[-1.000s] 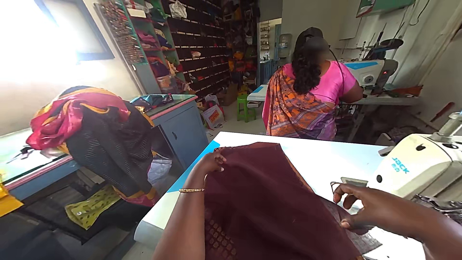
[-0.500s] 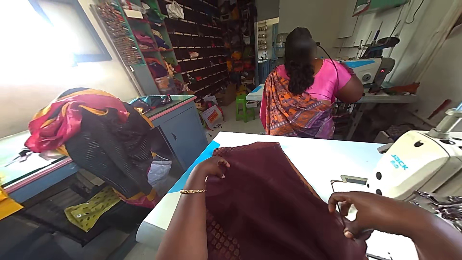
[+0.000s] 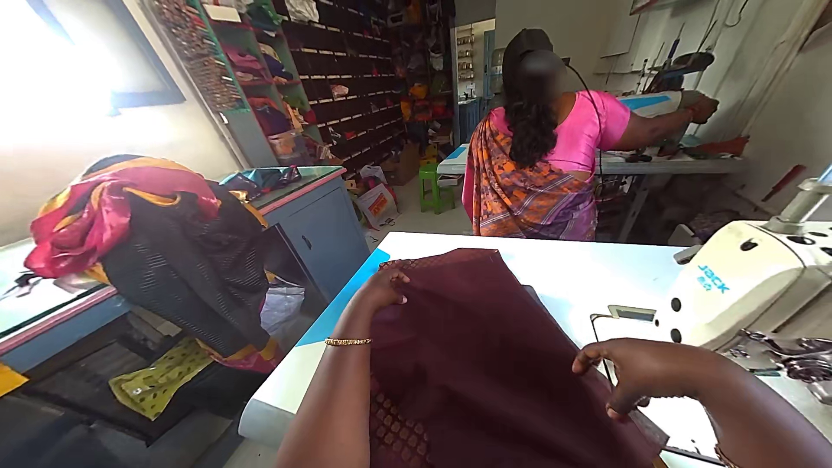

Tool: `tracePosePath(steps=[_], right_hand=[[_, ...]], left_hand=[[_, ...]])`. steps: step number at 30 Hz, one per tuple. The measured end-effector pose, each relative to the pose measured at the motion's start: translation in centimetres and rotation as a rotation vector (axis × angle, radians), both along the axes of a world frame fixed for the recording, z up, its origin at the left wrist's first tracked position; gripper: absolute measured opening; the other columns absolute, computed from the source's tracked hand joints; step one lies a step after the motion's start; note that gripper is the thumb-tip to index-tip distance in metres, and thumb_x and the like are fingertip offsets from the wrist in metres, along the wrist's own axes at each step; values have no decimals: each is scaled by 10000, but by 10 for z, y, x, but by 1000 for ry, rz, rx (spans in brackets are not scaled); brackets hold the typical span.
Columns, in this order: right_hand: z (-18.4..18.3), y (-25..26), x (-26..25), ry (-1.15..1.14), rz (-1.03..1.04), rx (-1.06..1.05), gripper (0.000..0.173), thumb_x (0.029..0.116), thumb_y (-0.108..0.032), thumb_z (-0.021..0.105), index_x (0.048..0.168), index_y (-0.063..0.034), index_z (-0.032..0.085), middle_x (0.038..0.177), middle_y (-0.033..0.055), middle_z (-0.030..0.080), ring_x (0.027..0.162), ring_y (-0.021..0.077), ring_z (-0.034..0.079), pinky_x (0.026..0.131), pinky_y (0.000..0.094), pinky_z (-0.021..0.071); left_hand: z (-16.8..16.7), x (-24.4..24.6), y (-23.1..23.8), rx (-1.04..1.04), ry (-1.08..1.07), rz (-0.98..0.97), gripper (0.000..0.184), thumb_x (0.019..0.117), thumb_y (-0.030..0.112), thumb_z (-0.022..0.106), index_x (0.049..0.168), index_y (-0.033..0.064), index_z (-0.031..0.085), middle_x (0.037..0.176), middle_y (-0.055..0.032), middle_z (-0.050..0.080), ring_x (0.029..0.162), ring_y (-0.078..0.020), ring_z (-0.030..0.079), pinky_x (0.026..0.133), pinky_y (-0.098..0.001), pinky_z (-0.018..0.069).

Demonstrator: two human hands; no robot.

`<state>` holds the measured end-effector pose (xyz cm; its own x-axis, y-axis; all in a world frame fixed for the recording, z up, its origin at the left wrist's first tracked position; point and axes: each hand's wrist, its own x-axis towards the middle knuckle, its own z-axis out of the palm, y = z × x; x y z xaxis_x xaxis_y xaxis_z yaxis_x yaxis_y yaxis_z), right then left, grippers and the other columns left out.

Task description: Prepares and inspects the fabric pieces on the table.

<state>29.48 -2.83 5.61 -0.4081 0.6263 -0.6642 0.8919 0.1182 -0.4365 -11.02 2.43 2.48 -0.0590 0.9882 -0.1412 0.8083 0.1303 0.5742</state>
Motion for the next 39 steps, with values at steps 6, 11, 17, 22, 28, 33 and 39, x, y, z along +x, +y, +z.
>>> tracePosePath(steps=[6, 11, 17, 22, 28, 33, 39], right_hand=[[-13, 7, 0, 138, -78, 20, 312, 999, -187, 680, 1242, -7, 604, 1066, 120, 638, 839, 162, 610, 773, 334, 513], [-20, 15, 1, 113, -62, 84, 591, 926, -69, 751, 1437, -36, 456, 1019, 142, 614, 801, 177, 600, 761, 337, 522], [-22, 15, -3, 93, -66, 67, 682, 902, -56, 774, 1482, -66, 415, 1071, 160, 606, 829, 200, 607, 767, 358, 529], [-22, 15, -4, 98, -88, 59, 682, 909, -69, 771, 1489, -69, 412, 1062, 155, 604, 830, 204, 612, 770, 362, 539], [-20, 14, -6, 100, -103, 43, 684, 919, -76, 762, 1494, -61, 392, 1054, 152, 597, 803, 186, 615, 744, 338, 542], [-21, 14, -6, 89, -85, 63, 677, 925, -101, 762, 1494, -64, 399, 1037, 147, 605, 785, 182, 615, 740, 341, 542], [-27, 18, -3, 93, -102, 78, 639, 938, -125, 751, 1484, -71, 423, 968, 136, 624, 754, 174, 612, 740, 343, 537]], left_hand=[[-10, -8, 8, 15, -98, 81, 395, 886, -47, 748, 1265, -39, 635, 1219, -256, 641, 1112, -353, 623, 993, -505, 485], [-4, -1, 4, 206, -134, -25, 360, 941, -134, 572, 1252, 11, 681, 1332, -172, 652, 1197, -314, 627, 1029, -508, 476], [-8, 2, 4, 283, -12, -33, 449, 928, -172, 512, 1322, -4, 647, 1394, -203, 616, 1297, -355, 582, 1098, -538, 442], [-19, 1, 10, 79, 125, -43, 474, 935, -151, 506, 1361, 16, 630, 1442, -196, 576, 1371, -353, 517, 1158, -519, 380], [-16, -5, 10, 180, 41, -7, 346, 945, -93, 567, 1254, -3, 693, 1352, -205, 633, 1272, -353, 587, 1076, -523, 448], [-20, -11, 12, 57, 74, -5, 283, 1009, 15, 590, 1277, -22, 674, 1329, -241, 636, 1275, -372, 586, 1104, -528, 424], [-16, -23, 5, 64, -116, 58, 418, 1000, 15, 604, 1414, -12, 548, 1364, -240, 606, 1203, -353, 621, 1023, -515, 489]])
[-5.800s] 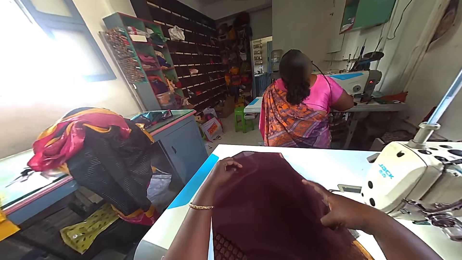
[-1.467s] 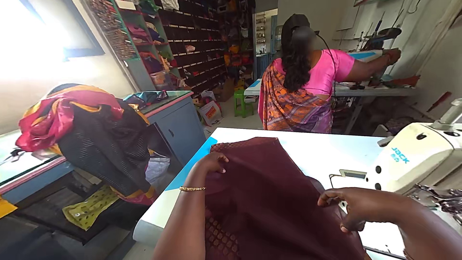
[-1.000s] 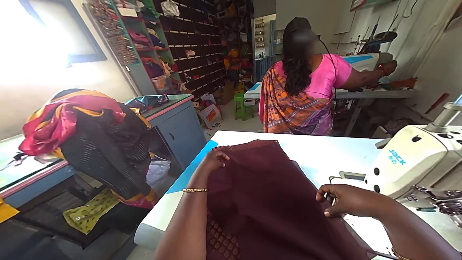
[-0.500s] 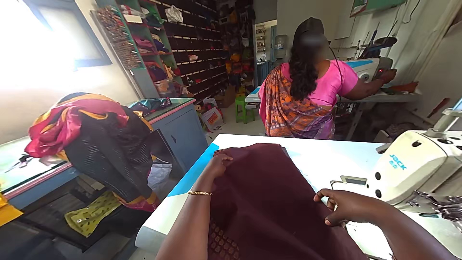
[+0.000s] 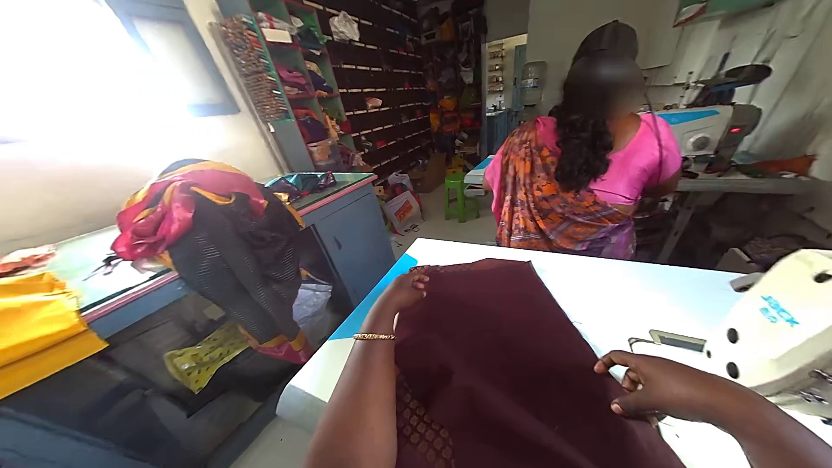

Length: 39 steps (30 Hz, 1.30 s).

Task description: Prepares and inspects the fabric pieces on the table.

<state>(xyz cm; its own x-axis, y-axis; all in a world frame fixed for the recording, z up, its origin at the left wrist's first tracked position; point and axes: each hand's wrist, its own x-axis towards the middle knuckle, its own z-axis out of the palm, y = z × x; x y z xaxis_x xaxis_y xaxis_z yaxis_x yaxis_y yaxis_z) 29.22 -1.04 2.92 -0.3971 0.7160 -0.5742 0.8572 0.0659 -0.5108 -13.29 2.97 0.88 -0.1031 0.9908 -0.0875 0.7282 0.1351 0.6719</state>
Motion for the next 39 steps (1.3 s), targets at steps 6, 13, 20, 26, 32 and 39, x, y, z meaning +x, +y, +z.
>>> tracePosePath(steps=[6, 13, 20, 26, 32, 39], right_hand=[[-10, 7, 6, 6, -10, 21, 693, 888, -87, 798, 1477, -59, 433, 936, 157, 639, 747, 214, 640, 732, 380, 557], [6, -13, 1, -85, 80, -99, 765, 843, -138, 849, 1459, -75, 399, 1040, 211, 652, 826, 276, 658, 784, 451, 564], [3, -8, -6, -132, 219, -62, 690, 854, -77, 830, 1430, -57, 451, 1285, 230, 582, 877, 277, 638, 795, 450, 539], [1, -6, -7, -132, 218, -59, 678, 856, -84, 829, 1424, -60, 459, 1301, 228, 565, 915, 284, 647, 808, 448, 548], [-5, 2, 0, -59, 225, -70, 615, 866, -57, 809, 1393, -84, 493, 1288, 180, 594, 817, 213, 636, 731, 385, 552], [4, 4, 19, 187, 131, -82, 446, 903, 63, 699, 1308, -44, 544, 991, 107, 658, 740, 134, 641, 672, 300, 557]], left_hand=[[31, -2, -39, -362, -216, 161, 537, 1022, 176, 642, 1484, 19, 419, 1298, -279, 584, 1080, -345, 627, 924, -518, 522], [36, 15, -38, -465, 78, 123, 777, 881, 178, 821, 1530, 75, 406, 1313, -265, 589, 1069, -351, 624, 868, -520, 524], [44, 27, -66, -336, -14, 226, 790, 934, 278, 772, 1565, 104, 331, 1367, -285, 559, 1130, -398, 618, 910, -561, 513], [14, 54, -147, 24, -123, 400, 823, 958, 361, 731, 1588, 101, 270, 1142, -272, 688, 965, -426, 695, 841, -608, 554], [-10, 116, -203, 112, -381, 369, 575, 980, 280, 692, 1478, 134, 445, 1344, -161, 618, 989, -225, 718, 846, -411, 610], [-14, 123, -214, 226, -754, 433, 156, 969, 0, 656, 1123, -24, 669, 1139, -125, 673, 895, -143, 707, 781, -292, 614]])
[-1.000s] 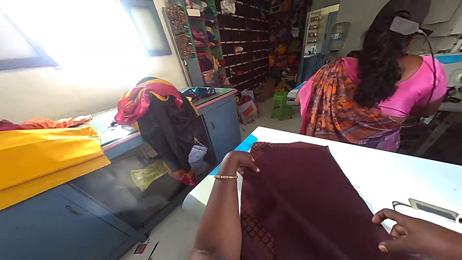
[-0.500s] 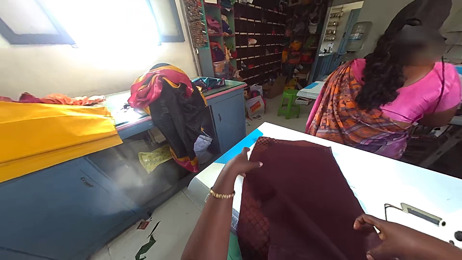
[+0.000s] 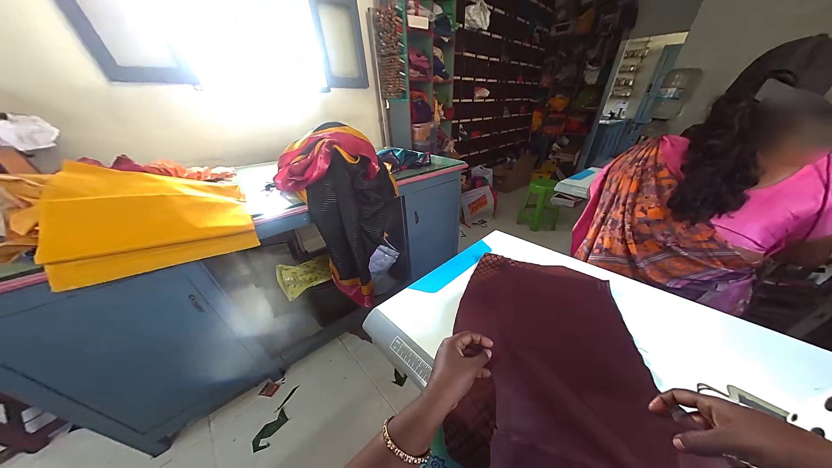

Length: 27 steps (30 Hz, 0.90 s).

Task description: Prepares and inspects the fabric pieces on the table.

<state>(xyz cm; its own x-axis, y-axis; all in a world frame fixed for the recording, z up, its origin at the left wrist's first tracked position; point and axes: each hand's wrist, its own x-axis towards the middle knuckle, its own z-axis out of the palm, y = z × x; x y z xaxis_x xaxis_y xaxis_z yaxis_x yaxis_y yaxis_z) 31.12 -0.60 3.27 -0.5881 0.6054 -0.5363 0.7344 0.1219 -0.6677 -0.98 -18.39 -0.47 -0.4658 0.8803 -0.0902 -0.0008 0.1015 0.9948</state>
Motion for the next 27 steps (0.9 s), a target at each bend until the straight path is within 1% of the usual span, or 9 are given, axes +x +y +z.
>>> tracePosePath(steps=[2, 5, 9, 13, 14, 18, 21, 23, 27], right_hand=[[3, 1, 5, 63, -10, 6, 446, 908, 82, 663, 1318, -36, 534, 1024, 102, 662, 776, 137, 668, 700, 311, 588], [6, -1, 7, 76, 13, 30, 454, 916, 75, 631, 1347, -23, 527, 1056, 101, 658, 783, 127, 657, 694, 299, 571], [11, -3, 10, 54, 34, 53, 456, 927, 70, 595, 1374, 4, 534, 1129, 132, 652, 825, 119, 631, 713, 290, 533], [13, -6, 8, 3, 23, 7, 449, 940, 62, 625, 1378, 12, 541, 1295, 179, 605, 969, 152, 648, 813, 309, 555], [12, -5, 7, -14, 26, 1, 439, 943, 44, 642, 1372, 16, 551, 1297, 186, 609, 992, 162, 644, 833, 317, 546], [3, -2, 0, -42, -25, 41, 293, 1001, -106, 653, 1269, 10, 629, 1130, 125, 681, 931, 124, 659, 836, 311, 548], [-5, 1, -6, -67, -32, 121, 202, 981, -93, 684, 1158, 4, 690, 1028, 103, 708, 871, 118, 658, 815, 313, 540], [-7, 3, -5, -91, -9, 133, 251, 931, -48, 734, 1172, 4, 692, 1067, 130, 710, 907, 154, 667, 835, 341, 544], [-2, 4, -1, -145, 26, 142, 430, 896, -55, 778, 1304, -21, 646, 1280, 184, 651, 1100, 246, 645, 934, 415, 522]], left_hand=[[6, -3, -2, -7, -135, 20, 180, 967, -30, 650, 1147, -46, 647, 1113, -126, 665, 857, -135, 700, 766, -274, 608], [8, -14, -4, -36, -277, 8, 200, 968, -56, 633, 1167, -64, 626, 1059, -111, 662, 806, -109, 679, 761, -240, 589], [7, -24, -5, -108, -315, -5, 199, 966, -83, 609, 1164, -80, 614, 1035, -109, 656, 786, -109, 680, 766, -239, 593], [4, -27, -5, -156, -163, -40, 186, 987, -14, 630, 1161, -79, 628, 1086, -125, 651, 862, -121, 670, 801, -264, 579], [4, -26, -5, -156, -127, -43, 179, 993, 8, 632, 1150, -78, 636, 1091, -136, 655, 886, -136, 679, 817, -284, 585], [-8, -29, -3, -154, 7, -49, 183, 988, 65, 666, 1138, -39, 661, 1096, -148, 680, 934, -174, 709, 855, -338, 607], [-15, -28, 0, -194, 140, -28, 242, 985, 119, 682, 1198, 6, 658, 1152, -152, 687, 950, -194, 726, 855, -361, 615], [-15, -25, 0, -224, 209, -20, 300, 995, 121, 662, 1273, 11, 634, 1220, -169, 670, 1007, -216, 723, 891, -386, 612], [-15, -22, 0, -267, 315, -18, 319, 1001, 159, 649, 1293, 31, 643, 1232, -160, 677, 1058, -217, 706, 943, -396, 584]])
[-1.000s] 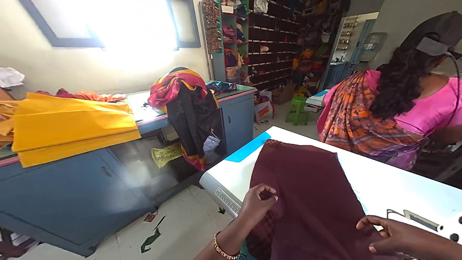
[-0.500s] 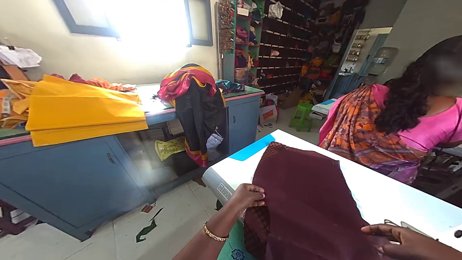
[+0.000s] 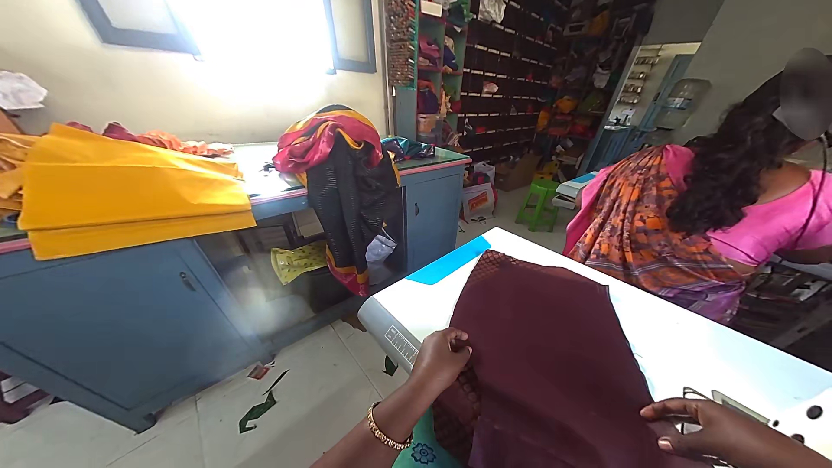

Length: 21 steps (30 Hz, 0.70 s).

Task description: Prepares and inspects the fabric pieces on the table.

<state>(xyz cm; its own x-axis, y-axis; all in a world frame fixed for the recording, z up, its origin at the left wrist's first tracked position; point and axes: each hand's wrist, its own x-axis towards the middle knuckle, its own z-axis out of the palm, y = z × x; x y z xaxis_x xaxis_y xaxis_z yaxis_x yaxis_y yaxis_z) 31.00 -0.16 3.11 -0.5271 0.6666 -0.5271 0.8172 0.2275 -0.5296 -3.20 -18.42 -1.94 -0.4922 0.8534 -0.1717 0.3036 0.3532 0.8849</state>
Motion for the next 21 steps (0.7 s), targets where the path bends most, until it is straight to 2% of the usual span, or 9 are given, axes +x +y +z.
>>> tracePosePath(steps=[3, 7, 10, 13, 15, 16, 18, 21], right_hand=[[1, 1, 2, -1, -1, 24, 454, 896, -73, 784, 1323, -19, 639, 1314, 200, 638, 1160, 283, 627, 973, 455, 500], [3, 0, 3, 11, -48, 2, 457, 895, -56, 780, 1324, -13, 628, 1302, 205, 630, 1094, 270, 646, 926, 423, 534], [6, 0, 5, 16, -30, 27, 465, 900, -75, 779, 1337, -21, 629, 1322, 211, 622, 1103, 286, 630, 921, 450, 511], [15, -8, 11, 111, -29, 38, 499, 884, -40, 777, 1355, -7, 616, 1382, 218, 593, 1212, 313, 601, 993, 474, 496], [22, -15, 12, 157, -56, 37, 512, 874, -3, 769, 1358, -7, 602, 1405, 215, 572, 1221, 304, 601, 975, 458, 521], [22, -15, 13, 152, -51, 40, 524, 872, 3, 768, 1366, -5, 593, 1410, 217, 566, 1224, 301, 601, 971, 453, 526], [16, -9, 13, 71, -16, 58, 555, 869, 7, 774, 1385, 19, 571, 1415, 241, 562, 1277, 338, 572, 1029, 485, 489], [6, -3, 6, -69, 19, 84, 627, 850, -1, 796, 1420, 32, 537, 1430, 256, 554, 1321, 377, 538, 1087, 508, 429]], left_hand=[[3, 1, -1, -23, 42, -18, 336, 1003, 180, 643, 1306, 34, 648, 1249, -166, 669, 1088, -231, 690, 969, -407, 566], [7, 3, -3, -48, 83, -34, 351, 1007, 206, 637, 1322, 51, 650, 1259, -155, 676, 1089, -232, 685, 979, -411, 546], [7, 4, -2, -52, 107, -32, 356, 1009, 213, 633, 1328, 57, 652, 1260, -146, 681, 1086, -224, 686, 974, -406, 544], [8, 4, -2, -54, 121, -44, 372, 1007, 215, 637, 1346, 60, 643, 1289, -141, 672, 1114, -227, 678, 988, -413, 538], [8, 4, -1, -63, 129, -46, 387, 1010, 226, 635, 1360, 60, 631, 1304, -142, 667, 1134, -232, 672, 1002, -419, 531], [9, 4, -1, -66, 134, -42, 396, 1010, 230, 635, 1366, 58, 628, 1307, -144, 666, 1150, -239, 665, 1015, -428, 522], [9, 4, 0, -75, 129, -35, 424, 1012, 239, 634, 1390, 49, 606, 1295, -160, 663, 1146, -255, 659, 1014, -436, 519], [9, 4, 3, -86, 89, -20, 460, 1014, 237, 643, 1421, 39, 570, 1287, -175, 649, 1082, -234, 693, 957, -393, 573]])
